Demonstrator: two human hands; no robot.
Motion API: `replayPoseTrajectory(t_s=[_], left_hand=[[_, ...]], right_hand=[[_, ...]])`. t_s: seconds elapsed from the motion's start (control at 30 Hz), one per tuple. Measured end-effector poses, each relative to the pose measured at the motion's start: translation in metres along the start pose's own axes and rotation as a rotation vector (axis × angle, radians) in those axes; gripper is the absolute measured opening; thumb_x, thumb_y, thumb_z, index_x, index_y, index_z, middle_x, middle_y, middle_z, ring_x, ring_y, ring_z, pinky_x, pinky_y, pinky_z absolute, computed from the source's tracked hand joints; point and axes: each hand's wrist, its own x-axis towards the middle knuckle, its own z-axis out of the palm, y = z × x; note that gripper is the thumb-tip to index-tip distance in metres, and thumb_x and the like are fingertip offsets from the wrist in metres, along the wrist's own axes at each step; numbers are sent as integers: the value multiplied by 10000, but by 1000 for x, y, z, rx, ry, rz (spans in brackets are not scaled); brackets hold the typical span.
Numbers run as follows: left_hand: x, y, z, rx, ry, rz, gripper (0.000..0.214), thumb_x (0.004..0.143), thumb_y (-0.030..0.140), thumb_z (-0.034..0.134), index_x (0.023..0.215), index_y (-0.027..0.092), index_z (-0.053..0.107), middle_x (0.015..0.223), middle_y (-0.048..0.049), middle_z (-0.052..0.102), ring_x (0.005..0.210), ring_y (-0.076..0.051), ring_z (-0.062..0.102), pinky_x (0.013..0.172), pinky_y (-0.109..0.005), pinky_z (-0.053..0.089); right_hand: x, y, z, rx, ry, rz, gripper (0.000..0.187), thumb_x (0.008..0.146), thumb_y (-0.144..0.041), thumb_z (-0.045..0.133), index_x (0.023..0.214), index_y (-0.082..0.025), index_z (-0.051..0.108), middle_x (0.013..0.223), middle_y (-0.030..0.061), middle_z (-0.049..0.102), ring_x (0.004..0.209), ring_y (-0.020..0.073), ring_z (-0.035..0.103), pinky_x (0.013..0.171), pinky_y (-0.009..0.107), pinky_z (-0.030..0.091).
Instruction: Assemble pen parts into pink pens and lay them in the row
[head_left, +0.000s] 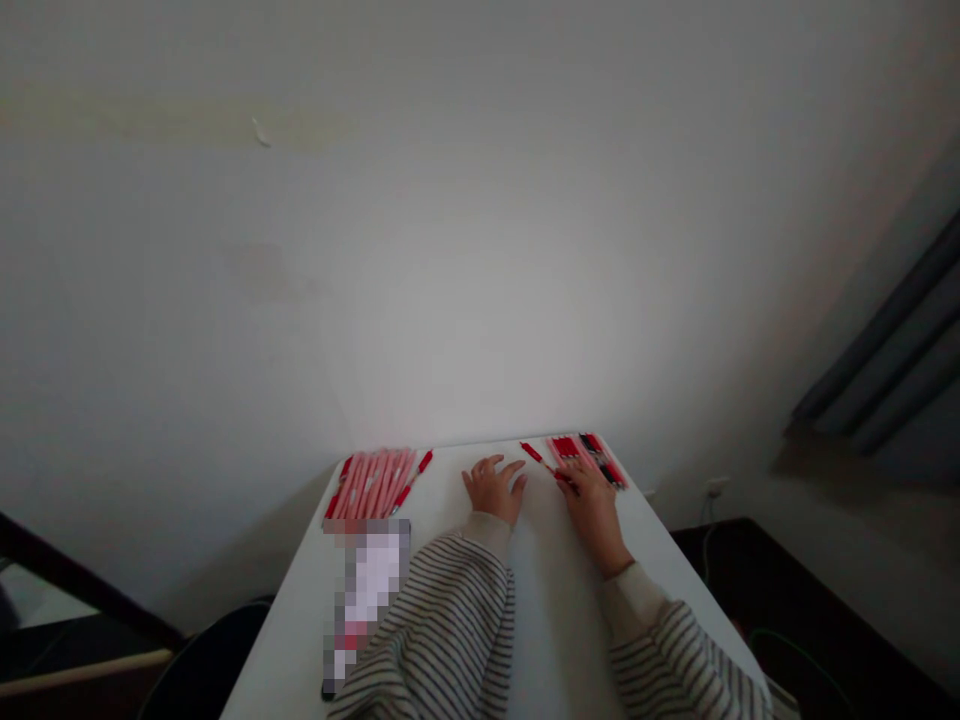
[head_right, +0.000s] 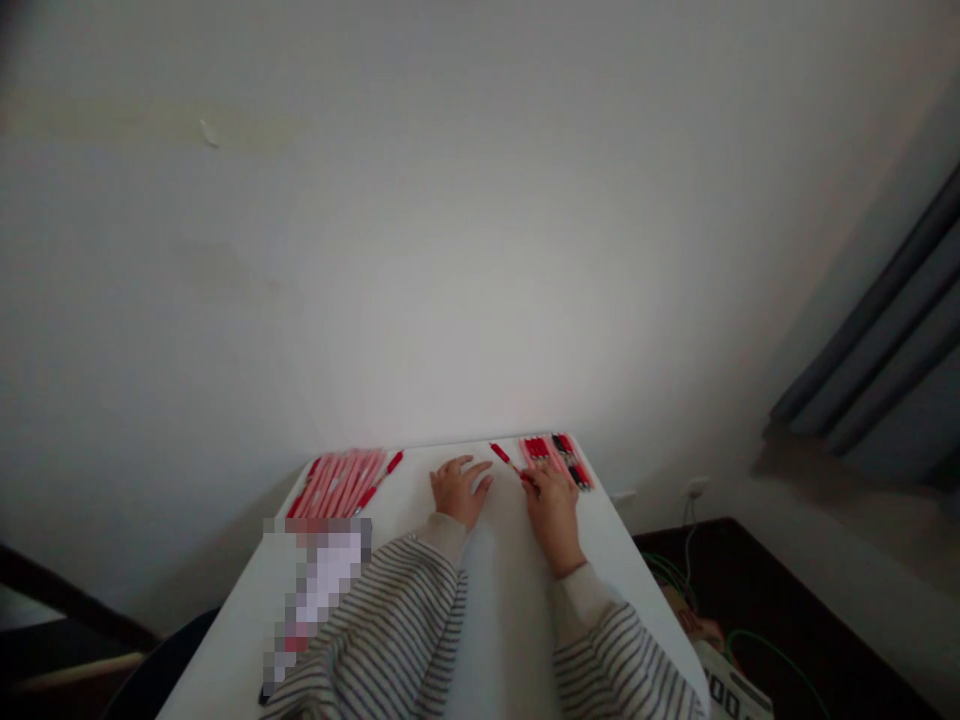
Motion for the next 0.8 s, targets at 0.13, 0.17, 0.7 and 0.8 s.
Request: replayPoseTrajectory(t_s=[0.13,0.17,0.7,0.8], left_hand=[[8,18,12,-2,-45,-17,285,811,403,556,1078,434,650,1301,-38,550,1236,-322,391,1022,-731,178],[10,21,15,4,-50,-17,284,811,405,556,1076,442,648,1307,-36,544,1240,-325,385,1018,-742,163],[26,39,38,91,-99,5,253,812,480,524,1035,509,642,1342,-38,521,1289,-348,348,980,-789,85],[26,39,37,93,-109,16,264,809,469,532,1048,501,639,1346,-44,518,1291,-348,342,985,-783,85]], right_hand=[[0,4,-2,-72,-8,64,243,847,-221,503,1012,-218,681,1084,91,663,1060,237,559,936,417,367],[0,5,-3,-85,-14,75,245,847,-217,504,1018,-214,679,1083,95,662,1065,237,555,933,413,361],[4,11,-8,-229,4,26,266,876,-227,468,1059,-236,661,1058,104,648,1038,239,535,933,414,292],[4,8,-10,-269,22,-9,247,875,-257,496,1061,-260,658,1082,96,651,1065,245,522,975,447,243]])
